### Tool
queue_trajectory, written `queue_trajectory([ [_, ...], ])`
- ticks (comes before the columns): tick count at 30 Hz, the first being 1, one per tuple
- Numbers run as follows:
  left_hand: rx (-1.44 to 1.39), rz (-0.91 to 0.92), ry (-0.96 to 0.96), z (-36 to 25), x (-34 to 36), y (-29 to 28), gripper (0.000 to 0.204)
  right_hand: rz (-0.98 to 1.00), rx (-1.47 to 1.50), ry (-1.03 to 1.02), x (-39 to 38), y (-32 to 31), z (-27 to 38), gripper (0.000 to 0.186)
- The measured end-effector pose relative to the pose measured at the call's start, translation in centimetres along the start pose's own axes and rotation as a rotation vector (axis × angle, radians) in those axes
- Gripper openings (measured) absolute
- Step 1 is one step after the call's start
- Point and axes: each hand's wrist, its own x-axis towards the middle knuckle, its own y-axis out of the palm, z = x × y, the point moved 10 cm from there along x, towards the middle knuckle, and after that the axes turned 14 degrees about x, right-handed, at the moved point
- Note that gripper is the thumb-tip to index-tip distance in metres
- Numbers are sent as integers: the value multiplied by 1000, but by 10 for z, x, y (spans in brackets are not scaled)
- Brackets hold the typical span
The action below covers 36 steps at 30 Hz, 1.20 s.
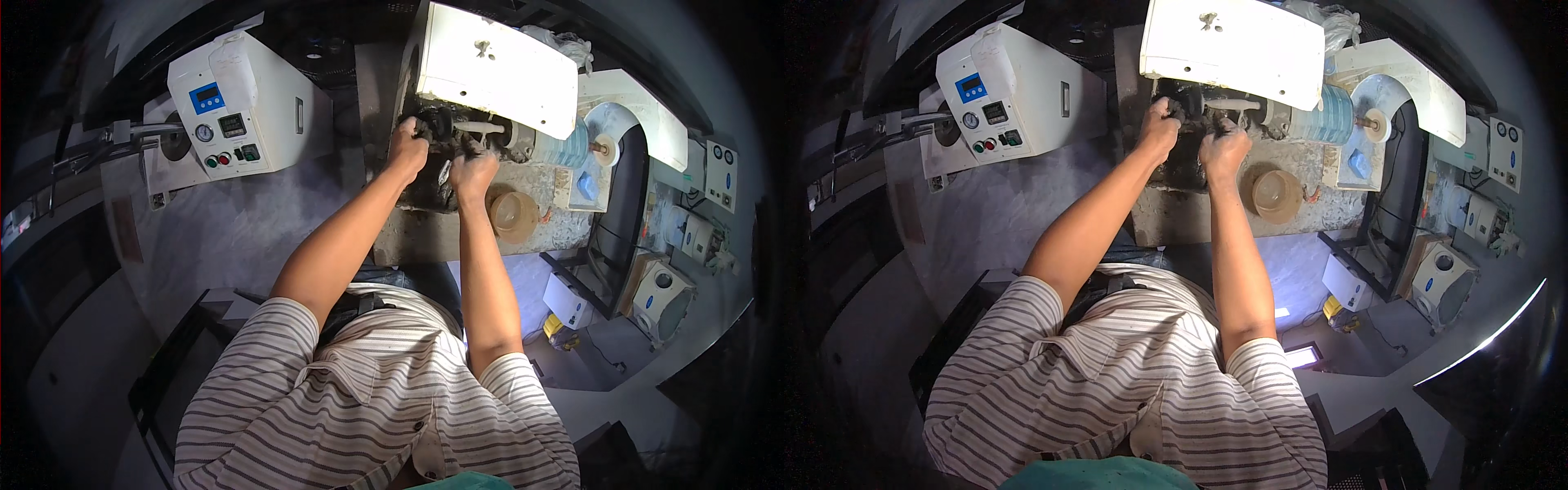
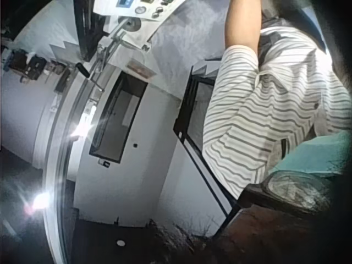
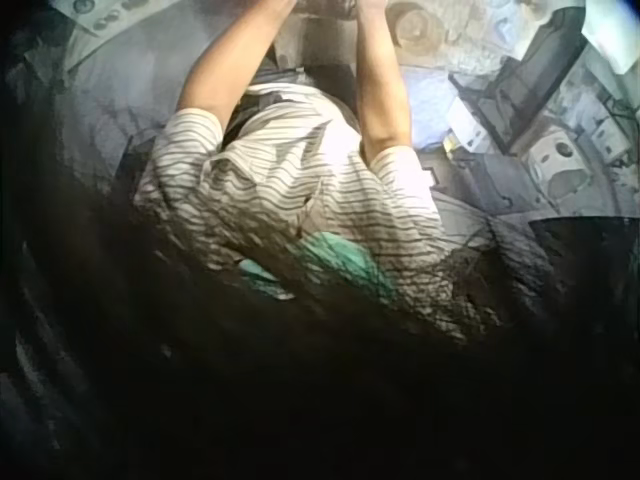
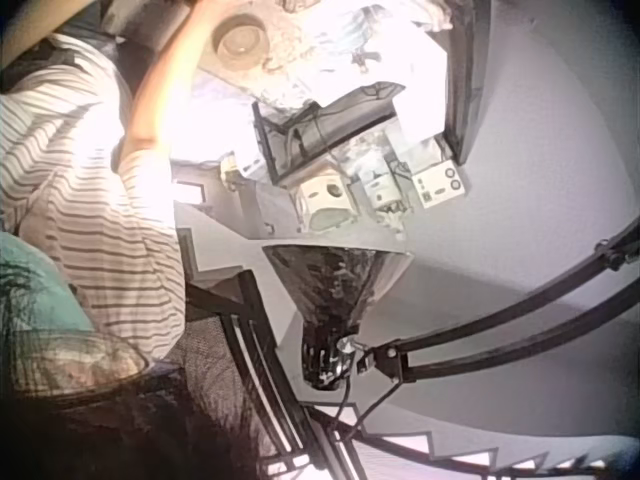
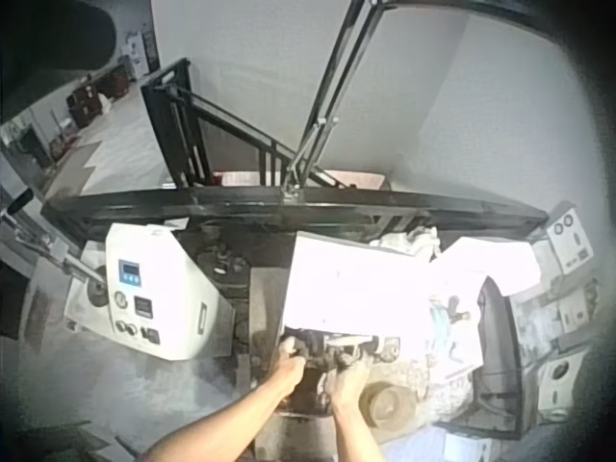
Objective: The person polishes a dental prosthesis by holding and rotating it against the spinning wheel of a polishing lathe by hand.
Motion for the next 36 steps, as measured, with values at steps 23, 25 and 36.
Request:
queue_trajectory([
  [23, -161, 48, 22, 29, 12, 30, 30, 103, -107, -116, 7, 0, 14, 21],
  [25, -194, -130, -53, 46, 21, 8, 27, 131, -92, -123, 3, 13, 26, 22],
  [36, -218, -46, 21, -2, 1, 2, 26, 94, -154, -85, 4, 8, 6, 23],
])
